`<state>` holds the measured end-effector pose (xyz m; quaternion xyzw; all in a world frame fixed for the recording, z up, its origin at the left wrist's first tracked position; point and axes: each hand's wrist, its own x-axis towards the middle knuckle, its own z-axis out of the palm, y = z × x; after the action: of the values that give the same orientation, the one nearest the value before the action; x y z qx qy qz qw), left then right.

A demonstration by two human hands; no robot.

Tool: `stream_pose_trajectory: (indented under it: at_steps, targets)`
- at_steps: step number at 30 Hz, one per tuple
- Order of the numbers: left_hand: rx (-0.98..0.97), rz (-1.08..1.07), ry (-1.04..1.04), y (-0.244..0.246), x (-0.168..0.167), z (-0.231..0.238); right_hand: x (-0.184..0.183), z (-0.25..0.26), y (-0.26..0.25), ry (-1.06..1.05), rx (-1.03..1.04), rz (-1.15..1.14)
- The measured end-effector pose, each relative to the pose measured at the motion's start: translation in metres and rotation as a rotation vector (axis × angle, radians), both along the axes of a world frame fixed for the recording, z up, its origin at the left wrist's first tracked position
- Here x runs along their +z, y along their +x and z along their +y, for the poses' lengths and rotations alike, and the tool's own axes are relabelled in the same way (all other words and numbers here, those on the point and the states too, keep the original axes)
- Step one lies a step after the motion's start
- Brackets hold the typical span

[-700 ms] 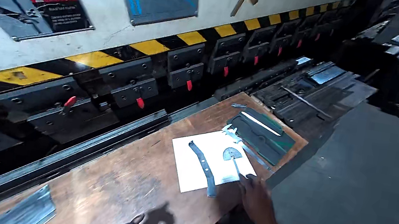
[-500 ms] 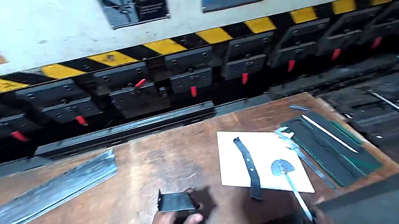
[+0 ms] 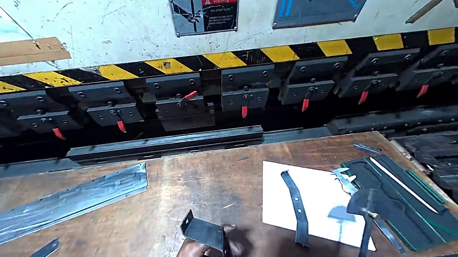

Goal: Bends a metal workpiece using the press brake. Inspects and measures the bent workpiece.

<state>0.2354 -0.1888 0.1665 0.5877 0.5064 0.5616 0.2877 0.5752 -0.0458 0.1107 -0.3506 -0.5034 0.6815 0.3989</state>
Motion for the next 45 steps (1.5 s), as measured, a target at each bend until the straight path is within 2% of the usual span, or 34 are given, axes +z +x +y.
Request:
stream_pose_trajectory:
  at_steps: [4,7,10,12,15,21,31,45]
  targets:
    - [-0.021,0.019,0.017,0.007,0.018,-0.007,0.072,0.014,-0.081,0.292,0.111,0.09]
    - [0.126,0.163,-0.017,0.013,0.029,-0.012,0.111,0.016,-0.141,0.407,0.238,0.223]
    - [0.271,0.291,-0.072,0.011,0.044,-0.017,0.128,-0.007,-0.172,0.545,0.34,0.109]
    - [0.37,0.345,-0.083,0.009,0.055,-0.022,0.13,-0.021,-0.183,0.638,0.378,0.034]
    - [0.531,0.418,-0.048,0.009,0.068,-0.033,0.125,-0.036,-0.197,0.675,0.386,0.072]
    - [0.628,0.458,-0.044,0.004,0.076,-0.045,0.12,-0.048,-0.21,0.751,0.424,0.072]
    - [0.626,0.532,0.019,-0.002,0.092,-0.045,0.129,-0.054,-0.216,0.826,0.358,0.084]
    - [0.619,0.533,0.011,0.002,0.094,-0.044,0.129,-0.058,-0.212,0.822,0.339,0.077]
